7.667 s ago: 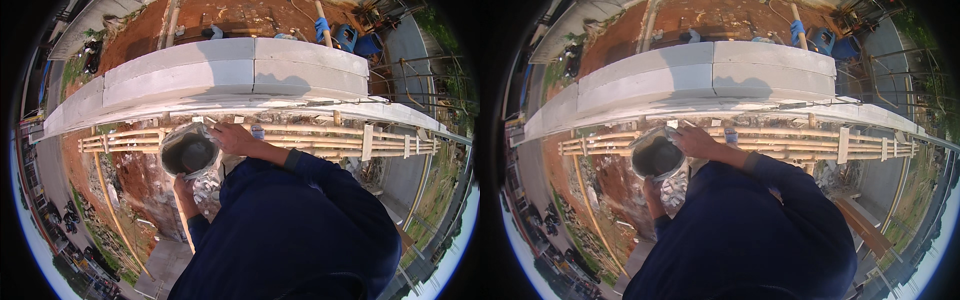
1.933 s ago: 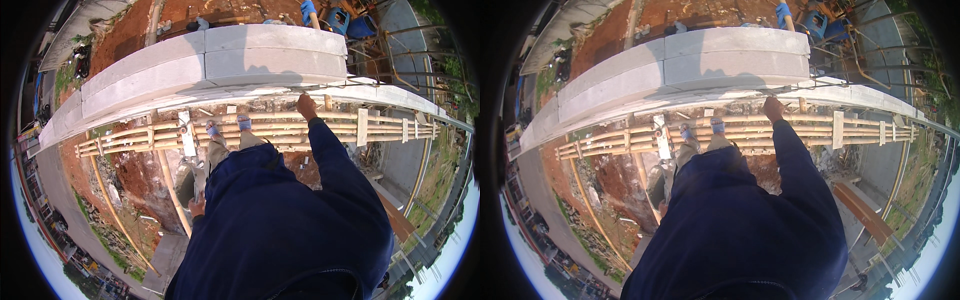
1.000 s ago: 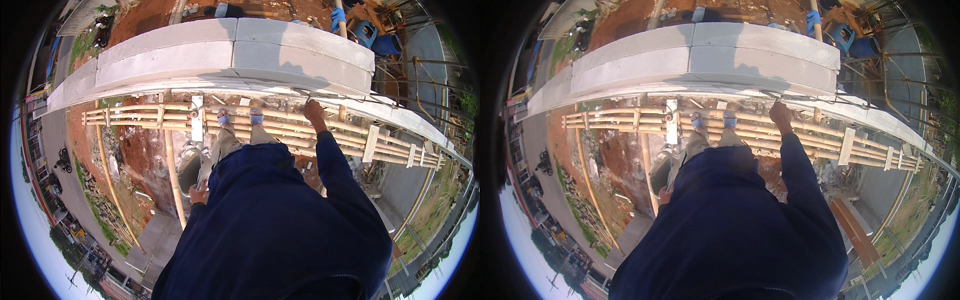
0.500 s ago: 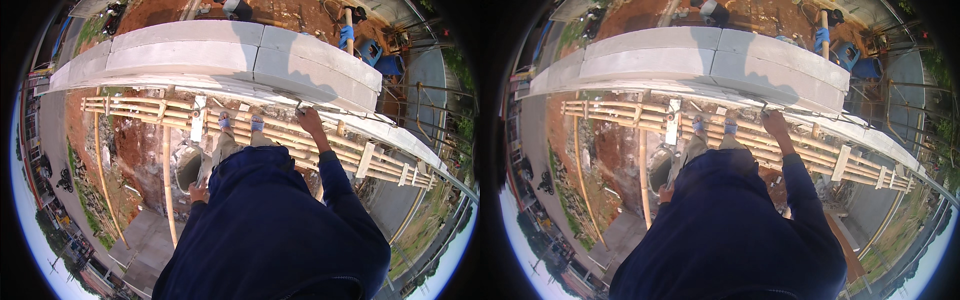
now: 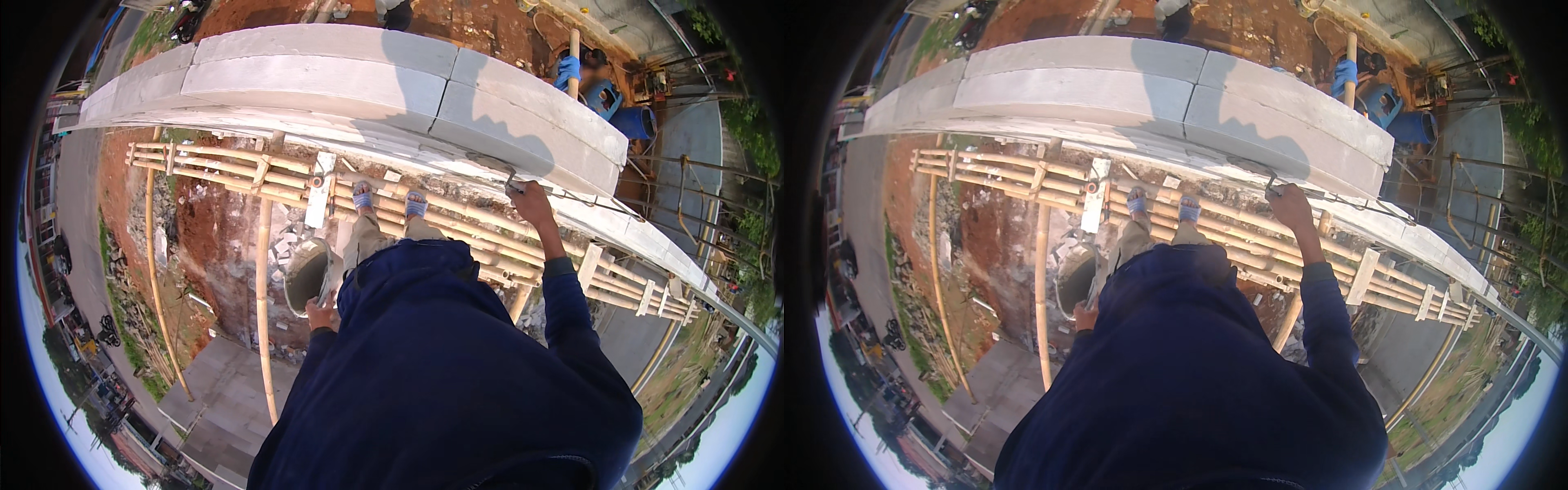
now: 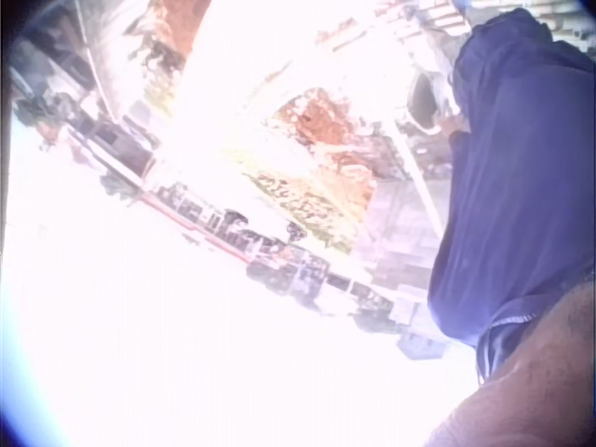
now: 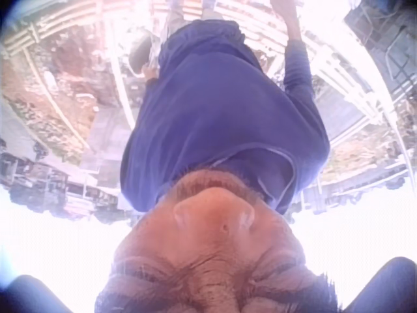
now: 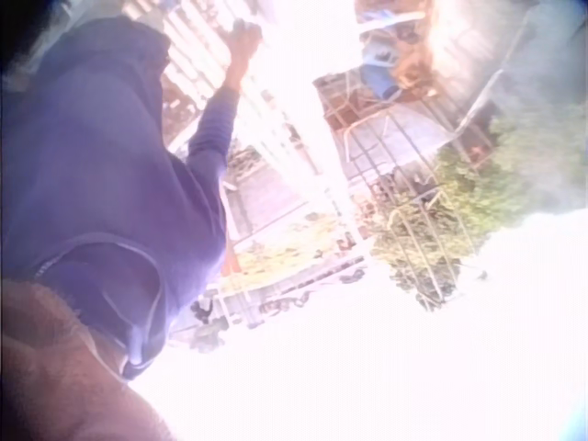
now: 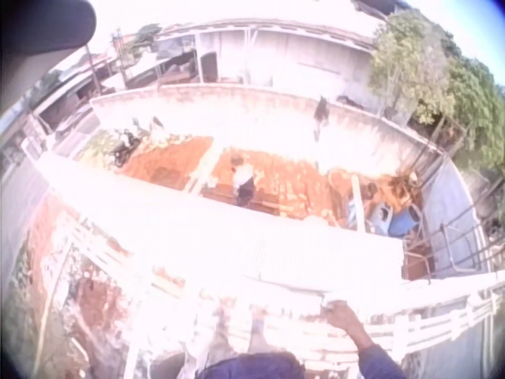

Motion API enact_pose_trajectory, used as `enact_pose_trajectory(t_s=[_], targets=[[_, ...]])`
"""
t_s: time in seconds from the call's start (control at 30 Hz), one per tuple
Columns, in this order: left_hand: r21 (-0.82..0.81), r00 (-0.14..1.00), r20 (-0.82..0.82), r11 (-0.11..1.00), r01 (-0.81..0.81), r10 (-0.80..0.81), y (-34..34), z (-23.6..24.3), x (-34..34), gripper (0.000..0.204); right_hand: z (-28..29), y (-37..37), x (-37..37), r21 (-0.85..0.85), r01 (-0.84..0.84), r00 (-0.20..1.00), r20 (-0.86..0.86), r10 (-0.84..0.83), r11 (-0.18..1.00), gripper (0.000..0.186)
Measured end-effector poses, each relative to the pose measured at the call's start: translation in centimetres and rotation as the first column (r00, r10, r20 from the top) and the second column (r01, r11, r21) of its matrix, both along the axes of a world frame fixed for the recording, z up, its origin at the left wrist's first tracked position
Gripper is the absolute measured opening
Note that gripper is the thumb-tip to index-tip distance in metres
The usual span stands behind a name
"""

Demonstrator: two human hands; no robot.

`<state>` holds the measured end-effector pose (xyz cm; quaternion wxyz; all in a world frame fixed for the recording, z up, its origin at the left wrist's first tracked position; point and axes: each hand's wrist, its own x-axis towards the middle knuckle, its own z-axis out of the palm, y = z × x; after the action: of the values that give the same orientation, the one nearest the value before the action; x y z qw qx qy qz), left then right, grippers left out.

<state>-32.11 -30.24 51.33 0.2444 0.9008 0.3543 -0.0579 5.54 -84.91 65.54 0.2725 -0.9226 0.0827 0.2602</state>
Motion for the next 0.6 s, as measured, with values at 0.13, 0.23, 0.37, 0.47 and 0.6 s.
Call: enact_pose_trajectory(t_s=[0.13, 0.23, 0.37, 0.47, 0.6], targets=[[-0.171, 0.993, -0.009, 0.979, -0.114, 0.114, -1.1, 1.2, 0.8, 0.054, -3.3, 1.7, 0.1, -0.002, -0.031, 0.999, 0.017, 0.031, 1.0, 0.04], [-0.126, 0.995, -0.039, 0.987, -0.098, 0.093, -0.8, 1.4, 1.3, 0.047, -2.1, 8.0, 0.8, 0.14, -0.019, 0.998, 0.068, 0.009, 0.99, 0.039], [-0.348, 0.976, -0.045, 0.913, -0.214, 0.212, -1.8, 3.9, 3.1, 0.051, -2.1, 13.6, 1.5, 0.303, 0.022, 0.994, 0.098, -0.054, 0.953, 0.04], [-0.334, 0.973, -0.048, 0.914, -0.229, 0.226, -1.6, 3.4, 2.9, 0.057, -2.8, 13.9, 1.5, 0.325, 0.003, 0.995, 0.098, -0.036, 0.946, 0.04], [-0.136, 0.976, -0.064, 0.967, -0.215, 0.208, -1.8, 1.8, 1.8, 0.058, -0.9, 12.4, 1.4, 0.349, 0.078, 0.996, 0.004, -0.085, 0.934, 0.041]])
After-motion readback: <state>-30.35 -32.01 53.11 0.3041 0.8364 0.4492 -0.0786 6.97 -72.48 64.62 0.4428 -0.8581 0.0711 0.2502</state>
